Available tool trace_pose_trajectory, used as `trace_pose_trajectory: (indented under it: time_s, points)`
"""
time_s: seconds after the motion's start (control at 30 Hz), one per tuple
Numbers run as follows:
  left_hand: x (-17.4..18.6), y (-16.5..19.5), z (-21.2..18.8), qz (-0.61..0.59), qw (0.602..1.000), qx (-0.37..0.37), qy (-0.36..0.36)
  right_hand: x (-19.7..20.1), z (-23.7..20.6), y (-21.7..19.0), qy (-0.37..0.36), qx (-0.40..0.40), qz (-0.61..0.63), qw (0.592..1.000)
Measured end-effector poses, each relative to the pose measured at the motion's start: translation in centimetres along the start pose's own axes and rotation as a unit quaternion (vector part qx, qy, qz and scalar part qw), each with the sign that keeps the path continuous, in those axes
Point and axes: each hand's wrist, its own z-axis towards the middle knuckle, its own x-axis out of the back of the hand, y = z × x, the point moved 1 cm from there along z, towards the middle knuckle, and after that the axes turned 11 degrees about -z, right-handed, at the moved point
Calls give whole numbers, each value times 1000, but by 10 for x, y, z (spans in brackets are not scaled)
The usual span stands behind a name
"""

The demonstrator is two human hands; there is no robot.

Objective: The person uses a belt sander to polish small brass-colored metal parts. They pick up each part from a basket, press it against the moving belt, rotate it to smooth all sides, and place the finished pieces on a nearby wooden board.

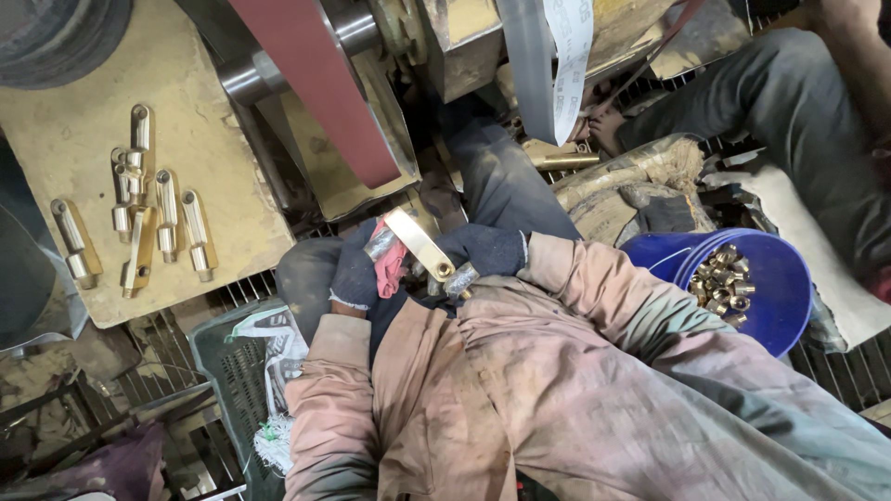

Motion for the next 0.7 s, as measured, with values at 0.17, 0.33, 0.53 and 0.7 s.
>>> trace_pose_trajectory:
  time_s: [0.17, 0.33, 0.53, 0.7]
  points:
    - [-1, 1, -4, 1, 1000, 16, 27, 2, 3, 6, -5, -9, -1, 1000]
    - [0, -2, 1, 34, 999, 4, 28, 4, 6, 1, -6, 5, -57, 998]
    - [-13, 1, 8, 46, 991, -33, 119, 0, 5, -7, 25, 18, -31, 999]
    - [-17, 7, 31, 11, 999, -52, 9, 6, 12, -10, 66, 39, -60, 995]
